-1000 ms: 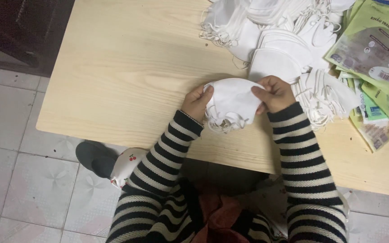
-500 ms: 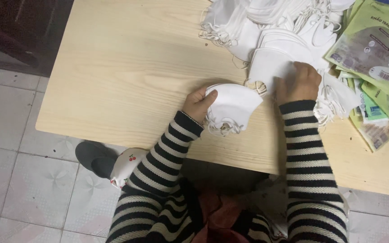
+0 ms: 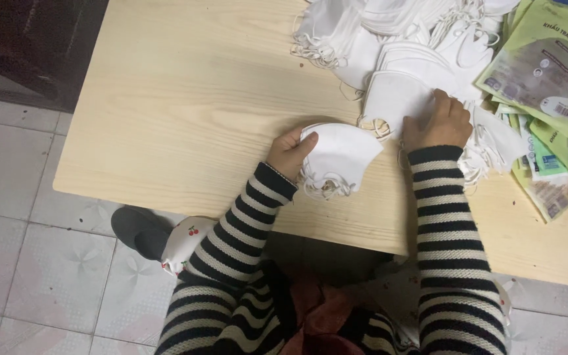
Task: Packaging white face masks into plastic bags by folding and stacking them.
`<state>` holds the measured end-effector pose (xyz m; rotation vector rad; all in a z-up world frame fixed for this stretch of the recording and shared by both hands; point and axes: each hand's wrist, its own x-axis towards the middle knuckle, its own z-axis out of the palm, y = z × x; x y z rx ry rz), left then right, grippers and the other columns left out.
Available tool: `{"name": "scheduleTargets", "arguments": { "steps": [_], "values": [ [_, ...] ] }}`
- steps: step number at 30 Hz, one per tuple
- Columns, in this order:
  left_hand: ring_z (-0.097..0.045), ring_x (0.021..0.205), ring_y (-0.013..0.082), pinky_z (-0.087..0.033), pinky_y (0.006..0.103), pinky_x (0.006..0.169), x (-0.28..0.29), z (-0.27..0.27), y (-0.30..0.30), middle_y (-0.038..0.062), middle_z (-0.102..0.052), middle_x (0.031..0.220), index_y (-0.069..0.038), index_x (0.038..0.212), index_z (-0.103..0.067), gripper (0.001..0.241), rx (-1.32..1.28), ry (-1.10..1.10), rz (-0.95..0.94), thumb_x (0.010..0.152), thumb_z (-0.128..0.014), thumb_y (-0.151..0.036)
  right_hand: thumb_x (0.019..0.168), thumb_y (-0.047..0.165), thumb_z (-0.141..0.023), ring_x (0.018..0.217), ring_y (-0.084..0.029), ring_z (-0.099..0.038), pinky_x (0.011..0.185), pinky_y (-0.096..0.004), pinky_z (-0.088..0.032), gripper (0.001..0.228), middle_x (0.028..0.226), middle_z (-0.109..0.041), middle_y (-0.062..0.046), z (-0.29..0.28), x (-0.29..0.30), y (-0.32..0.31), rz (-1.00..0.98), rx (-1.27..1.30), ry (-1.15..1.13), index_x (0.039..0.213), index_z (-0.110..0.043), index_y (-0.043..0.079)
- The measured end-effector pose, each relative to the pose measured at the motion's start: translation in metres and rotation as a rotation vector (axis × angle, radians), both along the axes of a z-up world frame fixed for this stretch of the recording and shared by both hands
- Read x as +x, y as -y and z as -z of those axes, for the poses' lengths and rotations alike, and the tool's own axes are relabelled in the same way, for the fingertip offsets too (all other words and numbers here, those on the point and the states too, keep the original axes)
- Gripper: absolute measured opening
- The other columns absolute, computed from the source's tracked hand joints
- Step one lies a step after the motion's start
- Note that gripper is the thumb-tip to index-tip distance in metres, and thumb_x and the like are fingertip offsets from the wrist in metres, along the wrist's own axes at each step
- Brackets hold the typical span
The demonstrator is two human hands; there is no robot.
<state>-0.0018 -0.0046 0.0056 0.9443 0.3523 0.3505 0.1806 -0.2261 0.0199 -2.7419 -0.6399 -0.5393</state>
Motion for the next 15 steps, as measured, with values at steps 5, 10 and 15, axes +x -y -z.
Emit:
{"name": "scheduleTargets", "arguments": {
  "steps": [5,10,15],
  "values": [
    [-0.072,0.076,0.0133,-0.061,0.0265,0.069,-0.001,-0.003,-0.002,0.008,-0.074,0.083,-0.003,0.108,-0.072,0.018,0.027,-0.006,0.021,0.097,-0.068,-0.016,0.080,0.019,-0.090,0.090,-0.033,-0.061,0.080,-0.042,-0.046,0.046,0.099,-0.062,-0.014,0.010,0.005,0.007,-0.069,0.004,0.202,0.116,-0.062,0.009],
    [-0.073,0.076,0.0146,-0.061,0.0273,0.069,0.001,0.005,-0.002,0.010,-0.075,0.083,-0.003,0.108,-0.072,0.017,0.026,-0.006,0.018,0.098,-0.068,-0.016,0.096,0.019,-0.080,0.079,-0.023,-0.061,0.069,-0.032,-0.050,0.015,0.087,-0.060,-0.002,0.009,0.014,0.014,-0.095,0.097,0.237,0.100,-0.067,0.012],
    [-0.071,0.071,0.0117,-0.059,0.0238,0.064,0.002,0.004,-0.002,0.006,-0.073,0.078,-0.003,0.102,-0.071,0.015,0.040,-0.021,0.027,0.098,-0.067,-0.017,0.098,0.015,-0.082,0.072,-0.023,-0.069,0.061,-0.033,-0.058,0.009,0.088,-0.064,-0.004,0.010,0.024,0.020,-0.156,0.251,0.337,0.104,-0.075,0.013]
  ]
}}
